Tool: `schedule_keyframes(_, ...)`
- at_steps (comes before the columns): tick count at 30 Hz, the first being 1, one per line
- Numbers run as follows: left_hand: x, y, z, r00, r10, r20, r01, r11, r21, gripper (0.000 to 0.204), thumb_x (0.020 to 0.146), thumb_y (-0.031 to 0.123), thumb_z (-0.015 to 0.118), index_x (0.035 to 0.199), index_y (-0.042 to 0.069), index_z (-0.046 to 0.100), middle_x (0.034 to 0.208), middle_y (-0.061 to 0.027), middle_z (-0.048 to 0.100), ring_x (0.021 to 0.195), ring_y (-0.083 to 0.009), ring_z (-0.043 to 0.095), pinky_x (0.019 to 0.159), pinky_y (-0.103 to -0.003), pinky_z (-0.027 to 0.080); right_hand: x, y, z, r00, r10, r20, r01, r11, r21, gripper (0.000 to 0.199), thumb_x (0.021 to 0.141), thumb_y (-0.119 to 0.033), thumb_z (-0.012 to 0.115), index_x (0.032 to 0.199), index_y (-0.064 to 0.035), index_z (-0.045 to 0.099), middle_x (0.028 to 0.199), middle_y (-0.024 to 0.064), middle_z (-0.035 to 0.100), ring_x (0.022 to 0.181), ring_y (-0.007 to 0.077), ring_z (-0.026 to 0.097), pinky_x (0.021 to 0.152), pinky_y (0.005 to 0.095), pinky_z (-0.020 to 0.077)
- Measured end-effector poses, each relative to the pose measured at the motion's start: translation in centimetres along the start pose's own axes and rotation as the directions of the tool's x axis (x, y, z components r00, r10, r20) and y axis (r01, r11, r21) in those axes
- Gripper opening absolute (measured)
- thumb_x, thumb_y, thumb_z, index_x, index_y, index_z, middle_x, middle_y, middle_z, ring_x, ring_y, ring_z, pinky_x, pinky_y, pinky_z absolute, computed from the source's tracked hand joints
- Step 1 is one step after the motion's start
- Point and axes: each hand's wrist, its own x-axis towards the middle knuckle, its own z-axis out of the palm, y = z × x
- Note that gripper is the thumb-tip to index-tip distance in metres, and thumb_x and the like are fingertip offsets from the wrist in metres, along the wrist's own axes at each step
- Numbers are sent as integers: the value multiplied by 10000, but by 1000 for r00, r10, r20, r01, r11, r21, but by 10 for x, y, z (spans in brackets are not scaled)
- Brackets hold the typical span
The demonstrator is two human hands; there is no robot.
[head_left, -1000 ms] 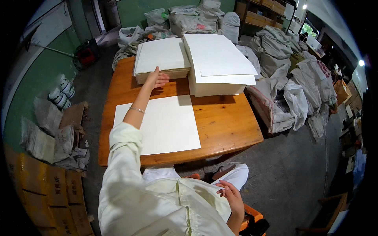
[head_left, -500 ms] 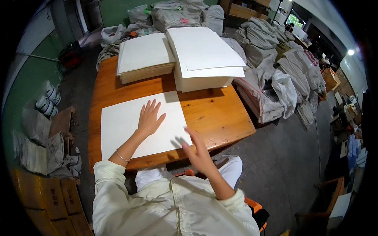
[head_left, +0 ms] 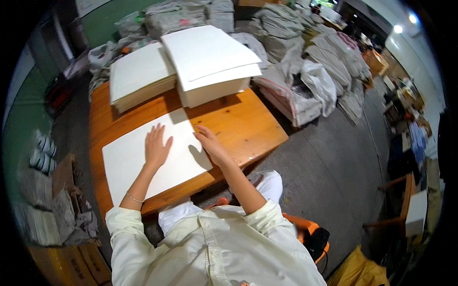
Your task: The person wraps white rectangular sheets in clear plastic film on a wooden table. They align the sheet, fold the plastic over the edges, and smooth the surface to secure the wrapping. The wrapped sheets are then stacked on the table.
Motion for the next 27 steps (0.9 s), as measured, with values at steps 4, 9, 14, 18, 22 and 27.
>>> schedule_keyframes(4, -1, -26, 7, 990, -15, -142, 0, 995, -100, 518, 888, 283, 576, 1320, 26, 451, 1399, -180, 407, 1338, -322, 314, 1115, -446, 206, 0, -1, 10, 1000, 25, -6, -25, 997, -74, 599, 910, -202, 542, 1403, 16, 281, 1373, 198, 401, 1279, 266, 372, 1027, 343, 341)
schedule_keyframes(9, -45, -38, -74, 785, -496, -372, 270, 813, -516, 520, 889, 154, 604, 1341, 15, 386, 1384, -162, 380, 1262, -288, 385, 1016, -390, 378, -13, 6, -11, 995, -64, -75, 57, 994, -95, 634, 903, -214, 540, 1425, -27, 234, 1415, 246, 320, 1318, 318, 328, 1049, 373, 322)
schedule_keyframes(14, -121, -223, -86, 746, -656, 118, 645, 666, -375, 752, 903, 484, 512, 1449, 44, 242, 1483, -153, 264, 1359, -310, 247, 1081, -413, 249, 3, 13, 3, 999, -39, -15, 38, 998, -47, 598, 880, -195, 550, 1386, 12, 307, 1353, 198, 404, 1258, 284, 378, 1040, 350, 311)
schedule_keyframes(18, -127, -215, -98, 766, -550, 332, 597, 417, -685, 760, 902, 479, 510, 1462, 57, 217, 1493, -158, 237, 1356, -296, 258, 1068, -411, 256, -1, 2, 3, 1000, 9, 9, -9, 997, -73, 565, 876, -189, 537, 1361, 26, 343, 1351, 173, 420, 1257, 276, 381, 1041, 353, 308)
schedule_keyframes(22, -114, -204, -108, 648, -647, 401, 570, 63, -819, 777, 890, 482, 512, 1466, 64, 201, 1477, -173, 246, 1328, -287, 289, 1060, -406, 262, -18, -22, -5, 994, 91, 59, -85, 992, -95, 530, 881, -199, 530, 1340, 24, 387, 1335, 164, 443, 1226, 262, 411, 1016, 344, 333)
schedule_keyframes(27, -104, -214, -108, 591, -694, 410, 605, 45, -795, 845, 847, 527, 542, 1465, 72, 189, 1435, -182, 292, 1276, -287, 346, 1043, -394, 291, 11, 17, 6, 1000, -15, -14, 13, 993, -116, 550, 874, -202, 531, 1342, 44, 380, 1353, 174, 432, 1257, 263, 398, 1047, 337, 316)
